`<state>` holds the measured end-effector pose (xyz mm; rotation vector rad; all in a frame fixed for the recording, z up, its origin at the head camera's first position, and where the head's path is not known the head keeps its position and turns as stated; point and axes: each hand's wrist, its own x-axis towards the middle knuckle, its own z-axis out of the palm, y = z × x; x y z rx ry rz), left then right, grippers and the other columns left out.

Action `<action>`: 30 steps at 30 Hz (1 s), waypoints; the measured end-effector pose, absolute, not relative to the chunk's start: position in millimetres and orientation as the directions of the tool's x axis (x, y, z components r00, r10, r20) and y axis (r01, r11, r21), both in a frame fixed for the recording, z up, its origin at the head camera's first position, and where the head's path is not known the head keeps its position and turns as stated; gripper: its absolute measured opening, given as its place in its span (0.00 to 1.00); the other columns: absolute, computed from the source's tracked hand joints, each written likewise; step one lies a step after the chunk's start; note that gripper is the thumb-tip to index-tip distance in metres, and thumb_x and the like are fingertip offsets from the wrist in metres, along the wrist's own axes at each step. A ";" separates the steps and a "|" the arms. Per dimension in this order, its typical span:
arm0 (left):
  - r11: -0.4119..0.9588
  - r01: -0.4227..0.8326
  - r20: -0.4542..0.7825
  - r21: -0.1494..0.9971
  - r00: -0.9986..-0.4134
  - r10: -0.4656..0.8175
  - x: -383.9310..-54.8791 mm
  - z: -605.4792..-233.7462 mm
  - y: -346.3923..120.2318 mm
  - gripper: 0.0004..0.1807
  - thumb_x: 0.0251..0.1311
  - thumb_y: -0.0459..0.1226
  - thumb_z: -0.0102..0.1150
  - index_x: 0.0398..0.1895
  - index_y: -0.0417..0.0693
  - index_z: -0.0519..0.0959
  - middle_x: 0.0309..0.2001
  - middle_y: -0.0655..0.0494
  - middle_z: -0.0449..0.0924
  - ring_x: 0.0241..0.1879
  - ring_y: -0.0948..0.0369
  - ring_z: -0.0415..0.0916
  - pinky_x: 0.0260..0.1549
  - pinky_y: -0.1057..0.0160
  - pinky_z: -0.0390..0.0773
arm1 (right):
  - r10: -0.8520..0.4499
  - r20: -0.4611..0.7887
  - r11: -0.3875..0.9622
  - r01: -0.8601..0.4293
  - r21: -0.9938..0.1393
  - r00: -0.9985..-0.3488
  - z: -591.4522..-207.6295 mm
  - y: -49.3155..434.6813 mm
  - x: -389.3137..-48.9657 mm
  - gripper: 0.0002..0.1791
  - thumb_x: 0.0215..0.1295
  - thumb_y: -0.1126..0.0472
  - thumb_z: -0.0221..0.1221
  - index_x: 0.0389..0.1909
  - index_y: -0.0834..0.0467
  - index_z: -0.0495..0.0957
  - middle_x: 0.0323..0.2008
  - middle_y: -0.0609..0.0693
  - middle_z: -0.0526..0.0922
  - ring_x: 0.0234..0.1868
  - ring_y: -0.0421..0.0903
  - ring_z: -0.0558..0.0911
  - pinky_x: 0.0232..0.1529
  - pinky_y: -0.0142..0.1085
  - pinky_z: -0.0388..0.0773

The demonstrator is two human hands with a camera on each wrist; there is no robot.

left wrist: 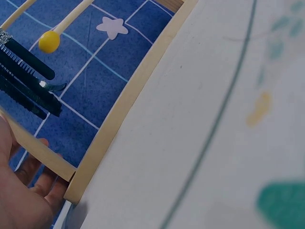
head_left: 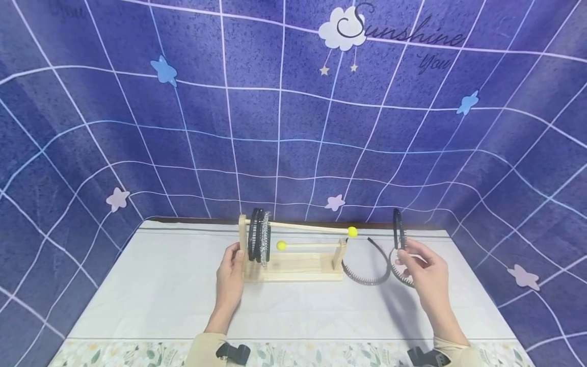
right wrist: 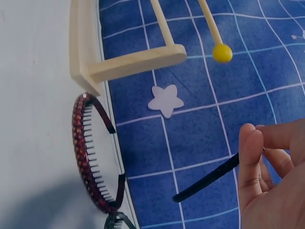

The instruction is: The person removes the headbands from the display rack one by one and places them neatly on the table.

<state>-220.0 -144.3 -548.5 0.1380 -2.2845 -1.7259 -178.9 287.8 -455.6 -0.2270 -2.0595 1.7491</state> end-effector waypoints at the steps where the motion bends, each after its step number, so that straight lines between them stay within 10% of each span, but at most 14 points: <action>1: 0.283 0.088 0.160 0.955 -0.957 -0.240 -220.3 -548.9 -144.1 0.31 0.90 0.55 0.40 0.79 0.44 0.70 0.74 0.37 0.77 0.75 0.37 0.74 0.73 0.33 0.74 | 0.404 0.211 0.181 -0.148 -0.972 -0.890 -456.1 289.9 -178.3 0.19 0.72 0.75 0.69 0.62 0.71 0.84 0.34 0.40 0.90 0.29 0.37 0.90 0.24 0.28 0.84; 30: 0.287 0.079 0.151 0.955 -0.959 -0.239 -220.9 -550.3 -145.4 0.32 0.90 0.57 0.40 0.80 0.46 0.70 0.76 0.38 0.76 0.76 0.38 0.73 0.74 0.34 0.73 | 0.465 0.190 0.014 -0.207 -0.978 -0.865 -469.5 331.6 -163.0 0.05 0.78 0.69 0.67 0.48 0.64 0.90 0.39 0.45 0.93 0.34 0.38 0.91 0.34 0.30 0.90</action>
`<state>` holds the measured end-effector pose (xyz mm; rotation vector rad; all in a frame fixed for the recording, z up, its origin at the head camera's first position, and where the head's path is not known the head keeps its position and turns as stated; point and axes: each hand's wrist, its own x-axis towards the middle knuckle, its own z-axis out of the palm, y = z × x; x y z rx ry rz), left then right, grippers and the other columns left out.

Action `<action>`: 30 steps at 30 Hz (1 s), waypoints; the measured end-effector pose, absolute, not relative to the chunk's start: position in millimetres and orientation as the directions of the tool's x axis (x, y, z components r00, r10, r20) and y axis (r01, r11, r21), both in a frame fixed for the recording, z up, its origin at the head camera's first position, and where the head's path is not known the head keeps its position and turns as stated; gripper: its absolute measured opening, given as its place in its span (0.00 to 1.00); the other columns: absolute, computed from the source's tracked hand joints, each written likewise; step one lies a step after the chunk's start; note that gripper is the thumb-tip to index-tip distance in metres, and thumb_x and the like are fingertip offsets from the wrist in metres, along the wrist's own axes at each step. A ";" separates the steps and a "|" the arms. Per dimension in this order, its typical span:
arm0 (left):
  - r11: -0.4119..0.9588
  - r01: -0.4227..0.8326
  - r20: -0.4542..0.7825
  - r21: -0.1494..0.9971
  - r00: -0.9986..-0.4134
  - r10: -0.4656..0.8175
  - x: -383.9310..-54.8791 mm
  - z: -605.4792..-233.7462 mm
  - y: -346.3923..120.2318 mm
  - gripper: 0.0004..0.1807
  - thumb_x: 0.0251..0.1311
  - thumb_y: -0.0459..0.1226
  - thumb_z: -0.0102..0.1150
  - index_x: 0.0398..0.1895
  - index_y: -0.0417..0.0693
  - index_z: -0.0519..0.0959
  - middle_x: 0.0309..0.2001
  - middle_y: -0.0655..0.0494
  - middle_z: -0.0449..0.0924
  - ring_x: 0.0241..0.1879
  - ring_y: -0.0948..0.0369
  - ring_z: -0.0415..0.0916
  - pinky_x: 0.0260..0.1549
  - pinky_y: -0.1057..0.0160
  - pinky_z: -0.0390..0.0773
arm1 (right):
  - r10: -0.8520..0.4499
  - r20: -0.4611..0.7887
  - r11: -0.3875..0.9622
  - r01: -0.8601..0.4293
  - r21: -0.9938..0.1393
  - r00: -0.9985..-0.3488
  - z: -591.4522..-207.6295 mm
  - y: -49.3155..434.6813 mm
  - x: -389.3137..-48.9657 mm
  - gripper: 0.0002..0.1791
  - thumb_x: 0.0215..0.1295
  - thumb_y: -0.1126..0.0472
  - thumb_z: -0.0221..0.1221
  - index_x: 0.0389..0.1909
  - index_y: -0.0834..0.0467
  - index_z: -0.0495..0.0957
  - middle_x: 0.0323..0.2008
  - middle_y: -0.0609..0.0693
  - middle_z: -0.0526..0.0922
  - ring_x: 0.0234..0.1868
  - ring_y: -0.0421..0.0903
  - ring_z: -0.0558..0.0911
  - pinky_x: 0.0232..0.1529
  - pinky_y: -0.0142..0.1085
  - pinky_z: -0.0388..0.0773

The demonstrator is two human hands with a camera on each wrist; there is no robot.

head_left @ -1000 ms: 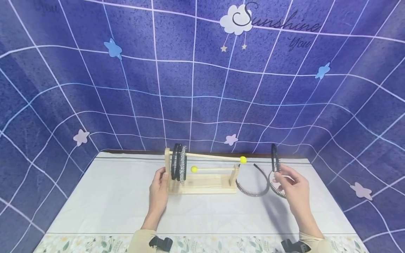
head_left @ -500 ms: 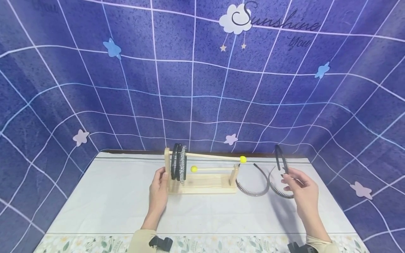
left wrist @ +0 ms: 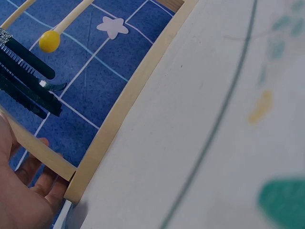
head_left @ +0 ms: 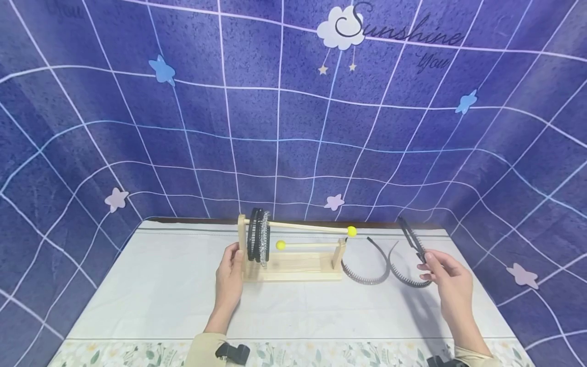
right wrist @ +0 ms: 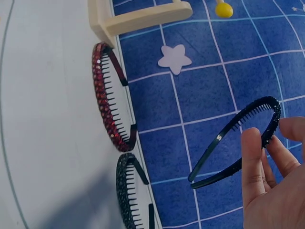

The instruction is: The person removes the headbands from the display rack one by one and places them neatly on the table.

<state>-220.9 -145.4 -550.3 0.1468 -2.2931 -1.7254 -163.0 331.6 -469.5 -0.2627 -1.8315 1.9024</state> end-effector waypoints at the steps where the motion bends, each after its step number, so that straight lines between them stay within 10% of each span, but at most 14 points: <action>1: 0.286 0.082 0.154 0.955 -0.958 -0.241 -220.8 -550.4 -145.2 0.32 0.90 0.57 0.40 0.80 0.45 0.70 0.76 0.38 0.76 0.76 0.38 0.73 0.74 0.33 0.73 | 0.467 0.186 0.017 -0.201 -0.979 -0.865 -470.2 332.9 -162.8 0.05 0.78 0.69 0.68 0.48 0.64 0.90 0.40 0.44 0.93 0.34 0.38 0.91 0.34 0.30 0.90; 30: 0.287 0.107 0.181 0.952 -0.953 -0.244 -219.2 -548.9 -144.4 0.30 0.90 0.54 0.42 0.79 0.44 0.71 0.75 0.37 0.76 0.75 0.37 0.74 0.73 0.33 0.74 | 0.598 0.167 0.096 -0.137 -0.986 -0.784 -490.3 371.2 -158.3 0.02 0.73 0.72 0.72 0.38 0.67 0.91 0.28 0.42 0.92 0.29 0.38 0.91 0.35 0.30 0.90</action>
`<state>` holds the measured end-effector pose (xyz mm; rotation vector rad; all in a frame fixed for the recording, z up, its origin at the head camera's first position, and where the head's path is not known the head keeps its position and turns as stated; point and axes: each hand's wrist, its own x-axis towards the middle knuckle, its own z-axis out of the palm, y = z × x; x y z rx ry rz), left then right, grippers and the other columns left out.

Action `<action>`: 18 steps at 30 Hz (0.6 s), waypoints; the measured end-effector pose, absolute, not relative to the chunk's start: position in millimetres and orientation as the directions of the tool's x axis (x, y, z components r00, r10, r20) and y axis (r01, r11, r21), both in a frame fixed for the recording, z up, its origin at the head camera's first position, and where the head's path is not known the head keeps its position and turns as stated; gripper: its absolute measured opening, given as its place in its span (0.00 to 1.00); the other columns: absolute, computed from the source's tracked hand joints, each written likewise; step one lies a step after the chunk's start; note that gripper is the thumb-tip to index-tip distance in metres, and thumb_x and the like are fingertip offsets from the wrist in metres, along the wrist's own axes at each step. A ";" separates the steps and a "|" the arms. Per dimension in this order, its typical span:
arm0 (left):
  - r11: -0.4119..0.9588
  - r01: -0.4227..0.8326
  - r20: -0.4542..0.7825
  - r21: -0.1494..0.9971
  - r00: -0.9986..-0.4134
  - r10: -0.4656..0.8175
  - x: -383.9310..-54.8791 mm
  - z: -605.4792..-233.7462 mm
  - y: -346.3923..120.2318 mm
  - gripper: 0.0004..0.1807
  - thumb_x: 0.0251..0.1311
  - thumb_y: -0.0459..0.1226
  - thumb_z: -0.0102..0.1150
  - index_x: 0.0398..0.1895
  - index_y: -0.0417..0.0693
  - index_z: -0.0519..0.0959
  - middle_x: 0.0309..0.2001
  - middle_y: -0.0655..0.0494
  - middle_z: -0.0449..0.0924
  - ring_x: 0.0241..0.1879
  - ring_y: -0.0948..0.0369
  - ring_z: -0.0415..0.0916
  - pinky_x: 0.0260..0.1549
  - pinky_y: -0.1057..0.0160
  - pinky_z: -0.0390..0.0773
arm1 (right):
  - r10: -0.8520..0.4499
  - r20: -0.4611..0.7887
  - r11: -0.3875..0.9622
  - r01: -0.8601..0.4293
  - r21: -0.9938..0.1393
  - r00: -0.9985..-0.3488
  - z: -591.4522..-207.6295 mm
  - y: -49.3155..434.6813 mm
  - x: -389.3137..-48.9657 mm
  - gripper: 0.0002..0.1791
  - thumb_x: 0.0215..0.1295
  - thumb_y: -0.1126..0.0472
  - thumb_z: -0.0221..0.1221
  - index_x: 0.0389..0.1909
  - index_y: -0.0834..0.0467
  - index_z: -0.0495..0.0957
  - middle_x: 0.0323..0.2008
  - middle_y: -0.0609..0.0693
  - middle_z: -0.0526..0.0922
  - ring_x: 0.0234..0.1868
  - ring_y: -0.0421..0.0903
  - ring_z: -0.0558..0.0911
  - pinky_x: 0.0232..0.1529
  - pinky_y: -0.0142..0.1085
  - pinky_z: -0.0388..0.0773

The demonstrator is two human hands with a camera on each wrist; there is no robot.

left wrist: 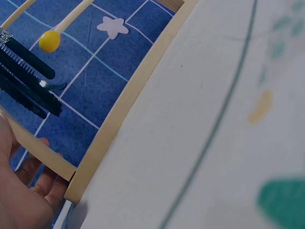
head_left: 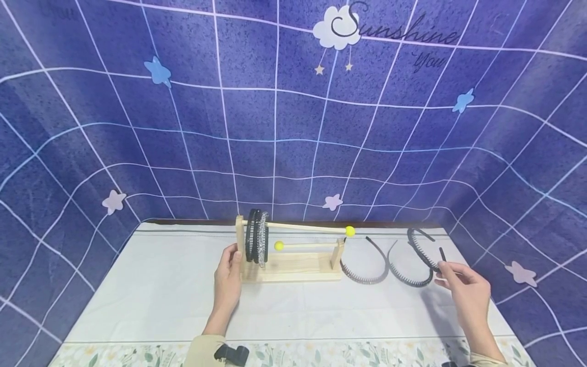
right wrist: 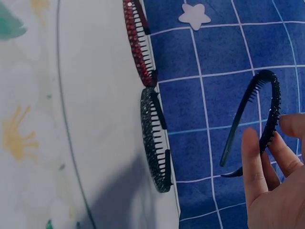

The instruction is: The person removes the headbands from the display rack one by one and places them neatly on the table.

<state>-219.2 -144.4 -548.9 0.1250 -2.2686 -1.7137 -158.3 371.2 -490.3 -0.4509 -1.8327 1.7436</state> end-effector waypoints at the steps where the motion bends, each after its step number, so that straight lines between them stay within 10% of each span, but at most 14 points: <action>1: 0.288 0.107 0.181 0.952 -0.953 -0.243 -219.1 -548.8 -144.3 0.30 0.90 0.54 0.42 0.79 0.44 0.71 0.75 0.37 0.77 0.75 0.37 0.74 0.73 0.33 0.74 | 0.603 0.163 0.097 -0.132 -0.987 -0.781 -491.2 372.1 -157.9 0.03 0.72 0.71 0.73 0.37 0.67 0.91 0.28 0.42 0.91 0.28 0.38 0.91 0.35 0.29 0.90; 18: 0.278 0.103 0.171 0.955 -0.957 -0.234 -219.5 -548.6 -144.3 0.30 0.90 0.54 0.42 0.79 0.44 0.70 0.75 0.37 0.76 0.77 0.37 0.72 0.75 0.34 0.72 | 0.689 0.115 0.138 -0.026 -0.990 -0.715 -501.4 392.0 -153.6 0.04 0.73 0.68 0.73 0.36 0.60 0.91 0.28 0.33 0.91 0.21 0.36 0.90 0.32 0.25 0.87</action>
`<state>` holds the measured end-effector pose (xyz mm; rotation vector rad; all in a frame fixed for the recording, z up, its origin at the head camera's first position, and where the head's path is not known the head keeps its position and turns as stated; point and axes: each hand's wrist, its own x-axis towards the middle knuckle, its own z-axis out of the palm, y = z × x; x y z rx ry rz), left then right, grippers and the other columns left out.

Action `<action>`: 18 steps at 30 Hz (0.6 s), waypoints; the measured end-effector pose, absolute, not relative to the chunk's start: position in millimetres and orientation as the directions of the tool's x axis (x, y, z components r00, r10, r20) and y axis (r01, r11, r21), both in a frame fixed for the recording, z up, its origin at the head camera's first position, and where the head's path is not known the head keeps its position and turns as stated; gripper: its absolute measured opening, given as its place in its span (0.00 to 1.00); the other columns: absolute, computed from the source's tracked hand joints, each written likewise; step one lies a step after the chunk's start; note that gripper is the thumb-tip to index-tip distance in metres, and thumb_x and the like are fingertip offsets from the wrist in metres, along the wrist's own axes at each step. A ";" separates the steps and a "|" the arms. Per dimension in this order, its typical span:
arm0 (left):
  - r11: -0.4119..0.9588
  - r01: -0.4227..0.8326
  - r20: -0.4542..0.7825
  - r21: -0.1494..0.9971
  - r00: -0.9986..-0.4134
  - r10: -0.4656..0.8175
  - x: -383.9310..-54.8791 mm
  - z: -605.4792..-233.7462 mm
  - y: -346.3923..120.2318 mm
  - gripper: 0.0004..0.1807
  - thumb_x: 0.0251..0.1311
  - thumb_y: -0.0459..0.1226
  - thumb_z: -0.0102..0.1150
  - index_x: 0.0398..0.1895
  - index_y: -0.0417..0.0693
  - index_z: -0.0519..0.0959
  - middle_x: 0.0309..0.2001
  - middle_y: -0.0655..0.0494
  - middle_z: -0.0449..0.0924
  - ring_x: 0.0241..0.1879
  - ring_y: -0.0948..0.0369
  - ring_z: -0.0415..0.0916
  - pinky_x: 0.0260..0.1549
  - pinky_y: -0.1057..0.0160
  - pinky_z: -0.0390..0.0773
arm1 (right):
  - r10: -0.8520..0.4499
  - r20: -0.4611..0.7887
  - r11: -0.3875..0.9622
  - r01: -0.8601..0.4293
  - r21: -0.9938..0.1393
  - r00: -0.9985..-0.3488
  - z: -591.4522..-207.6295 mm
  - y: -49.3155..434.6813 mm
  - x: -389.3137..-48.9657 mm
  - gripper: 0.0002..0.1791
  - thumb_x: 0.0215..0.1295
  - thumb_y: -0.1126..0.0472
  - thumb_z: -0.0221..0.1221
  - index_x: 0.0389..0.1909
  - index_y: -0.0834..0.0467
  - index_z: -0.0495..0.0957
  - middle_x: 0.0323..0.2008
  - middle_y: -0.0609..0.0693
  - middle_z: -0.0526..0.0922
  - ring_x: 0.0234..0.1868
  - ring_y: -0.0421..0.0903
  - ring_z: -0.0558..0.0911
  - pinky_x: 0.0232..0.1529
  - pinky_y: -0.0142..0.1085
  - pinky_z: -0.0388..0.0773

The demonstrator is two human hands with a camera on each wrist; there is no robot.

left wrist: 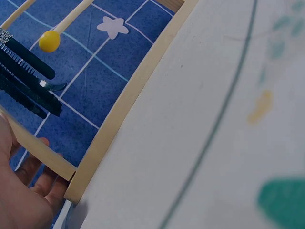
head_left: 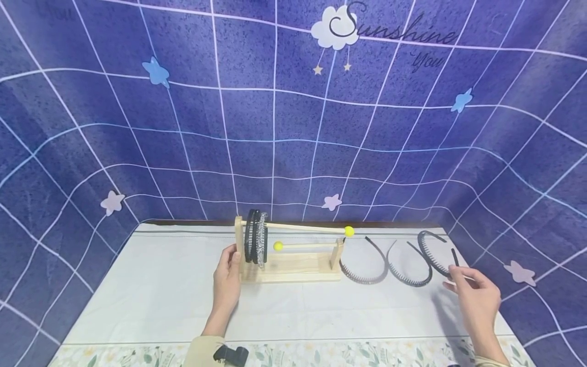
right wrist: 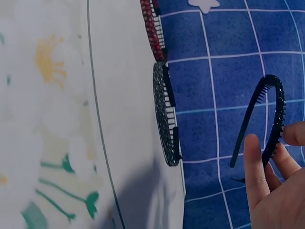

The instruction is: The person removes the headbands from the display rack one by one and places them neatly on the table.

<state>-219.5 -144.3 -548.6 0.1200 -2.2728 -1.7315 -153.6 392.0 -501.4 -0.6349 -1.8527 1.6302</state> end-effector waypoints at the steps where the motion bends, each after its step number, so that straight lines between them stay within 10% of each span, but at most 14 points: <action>1: 0.278 0.102 0.170 0.955 -0.958 -0.233 -219.6 -548.8 -144.4 0.30 0.90 0.54 0.41 0.79 0.44 0.70 0.76 0.37 0.76 0.77 0.37 0.71 0.75 0.34 0.72 | 0.689 0.116 0.140 -0.026 -0.990 -0.715 -500.7 393.6 -153.3 0.04 0.73 0.68 0.73 0.35 0.60 0.92 0.28 0.33 0.91 0.21 0.36 0.90 0.32 0.25 0.87; 18: 0.274 0.114 0.180 0.955 -0.956 -0.231 -218.7 -548.2 -144.1 0.29 0.91 0.53 0.42 0.79 0.44 0.71 0.76 0.37 0.76 0.77 0.37 0.71 0.75 0.34 0.72 | 0.552 0.210 0.509 0.126 -0.852 -0.807 -506.2 445.7 -145.3 0.09 0.74 0.56 0.75 0.39 0.58 0.92 0.25 0.20 0.86 0.24 0.28 0.88 0.32 0.16 0.79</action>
